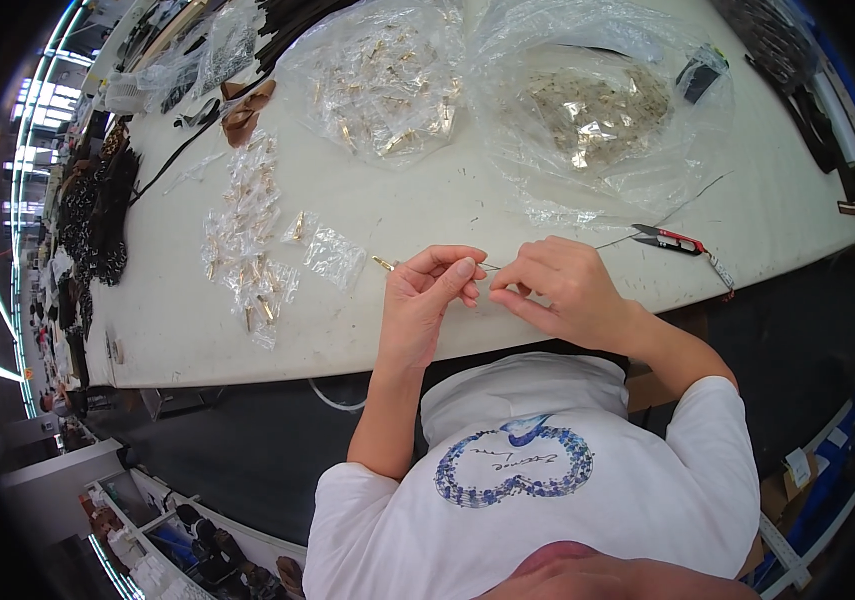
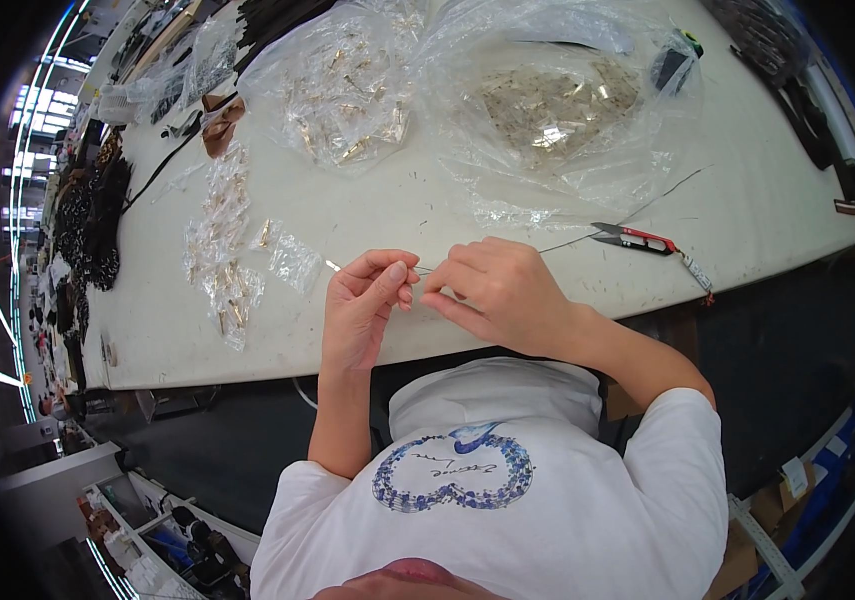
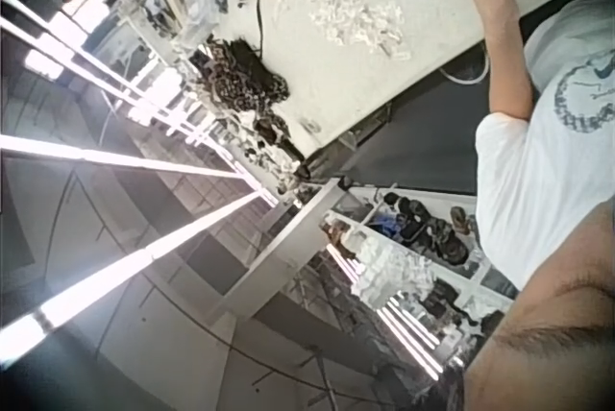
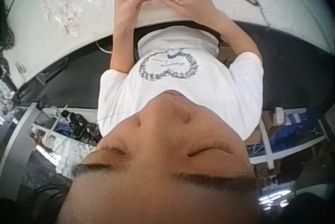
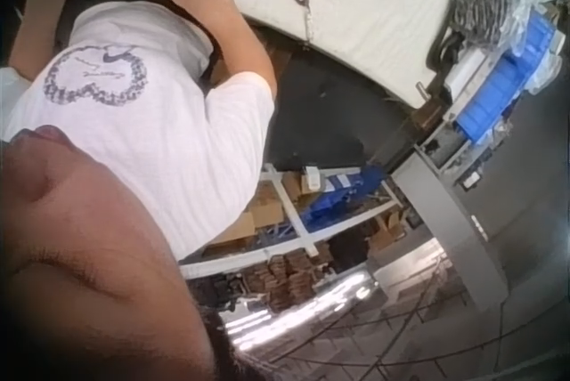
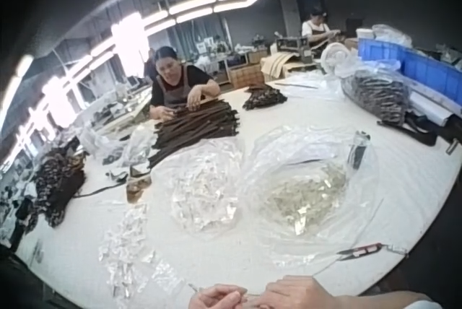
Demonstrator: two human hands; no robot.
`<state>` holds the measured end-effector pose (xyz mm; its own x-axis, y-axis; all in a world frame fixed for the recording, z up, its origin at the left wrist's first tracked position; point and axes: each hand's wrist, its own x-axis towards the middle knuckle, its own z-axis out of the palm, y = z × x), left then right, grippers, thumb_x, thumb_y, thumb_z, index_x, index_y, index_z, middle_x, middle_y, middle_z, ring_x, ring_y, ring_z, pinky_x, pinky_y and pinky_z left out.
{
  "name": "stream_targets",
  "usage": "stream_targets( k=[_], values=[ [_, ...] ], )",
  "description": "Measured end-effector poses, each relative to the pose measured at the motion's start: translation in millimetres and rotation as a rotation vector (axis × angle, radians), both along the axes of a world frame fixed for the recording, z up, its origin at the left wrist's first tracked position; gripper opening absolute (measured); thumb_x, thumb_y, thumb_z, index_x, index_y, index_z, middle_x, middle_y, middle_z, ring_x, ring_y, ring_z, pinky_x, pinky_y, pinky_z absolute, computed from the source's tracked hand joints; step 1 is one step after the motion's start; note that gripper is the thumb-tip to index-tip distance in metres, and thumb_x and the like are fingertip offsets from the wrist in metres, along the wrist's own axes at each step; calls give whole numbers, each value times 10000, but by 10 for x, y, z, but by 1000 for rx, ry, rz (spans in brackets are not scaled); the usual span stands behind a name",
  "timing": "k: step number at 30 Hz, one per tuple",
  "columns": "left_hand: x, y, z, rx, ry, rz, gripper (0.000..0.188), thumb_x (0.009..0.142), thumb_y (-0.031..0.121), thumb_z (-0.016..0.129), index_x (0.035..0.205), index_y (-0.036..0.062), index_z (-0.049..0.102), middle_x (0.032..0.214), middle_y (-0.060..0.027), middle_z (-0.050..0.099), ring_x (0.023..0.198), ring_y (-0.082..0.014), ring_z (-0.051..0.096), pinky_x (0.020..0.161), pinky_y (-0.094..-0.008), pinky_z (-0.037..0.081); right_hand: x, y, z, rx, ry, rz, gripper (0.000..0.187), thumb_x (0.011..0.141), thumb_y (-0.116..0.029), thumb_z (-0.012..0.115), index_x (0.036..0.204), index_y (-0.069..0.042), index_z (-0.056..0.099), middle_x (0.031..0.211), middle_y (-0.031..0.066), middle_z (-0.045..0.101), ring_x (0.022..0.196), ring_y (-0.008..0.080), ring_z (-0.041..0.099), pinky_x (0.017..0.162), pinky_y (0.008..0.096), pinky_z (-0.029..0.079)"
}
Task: Assembling small metal decorative pieces by threading them onto a thin wire or string.
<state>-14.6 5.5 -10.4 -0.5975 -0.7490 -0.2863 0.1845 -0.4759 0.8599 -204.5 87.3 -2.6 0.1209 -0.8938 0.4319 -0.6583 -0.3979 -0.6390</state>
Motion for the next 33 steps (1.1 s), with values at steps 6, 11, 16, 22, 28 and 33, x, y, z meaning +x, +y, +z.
stream_targets(
  k=[6,11,16,22,28,33],
  values=[
    [189,-64,73,-49,7,14,158,955,66,644,1066,-41,676,891,-97,692,729,-110,639,670,-236,526,-171,-69,107,219,-400,-110,98,846,-46,703,944,-56,704,876,56,619,751,146,597,667,277,478],
    [224,-38,103,-25,84,3,142,961,53,628,1059,-40,669,890,-99,687,727,-114,638,666,-232,525,-7,-86,83,215,-407,-13,169,827,-5,703,982,-69,714,931,53,607,800,136,568,697,267,464],
    [214,-9,96,-22,97,-2,137,966,55,618,1066,-29,659,900,-98,681,698,-92,612,632,-216,508,42,-147,-62,134,-314,-25,125,807,-98,741,927,-96,704,825,25,591,737,178,581,636,317,463],
    [169,11,166,-661,-398,94,249,961,58,603,1191,-35,626,1104,-122,683,682,-42,542,619,-191,490,-57,-181,75,-176,139,-94,154,764,-73,773,877,-100,672,798,9,587,733,179,568,719,319,465],
    [-22,97,132,-390,-20,-112,298,1009,23,519,1292,-58,571,1180,-127,654,970,-141,650,839,-280,534,-27,-231,129,-400,383,-55,130,686,-132,686,765,-84,594,789,25,578,753,176,576,796,328,464],
    [-47,141,80,-341,-93,12,212,986,47,588,1159,-67,627,1031,-122,693,903,-149,668,806,-284,549,-45,-218,150,-379,420,-56,143,691,-141,698,780,-77,605,784,21,576,761,177,576,821,337,466]
  ],
)
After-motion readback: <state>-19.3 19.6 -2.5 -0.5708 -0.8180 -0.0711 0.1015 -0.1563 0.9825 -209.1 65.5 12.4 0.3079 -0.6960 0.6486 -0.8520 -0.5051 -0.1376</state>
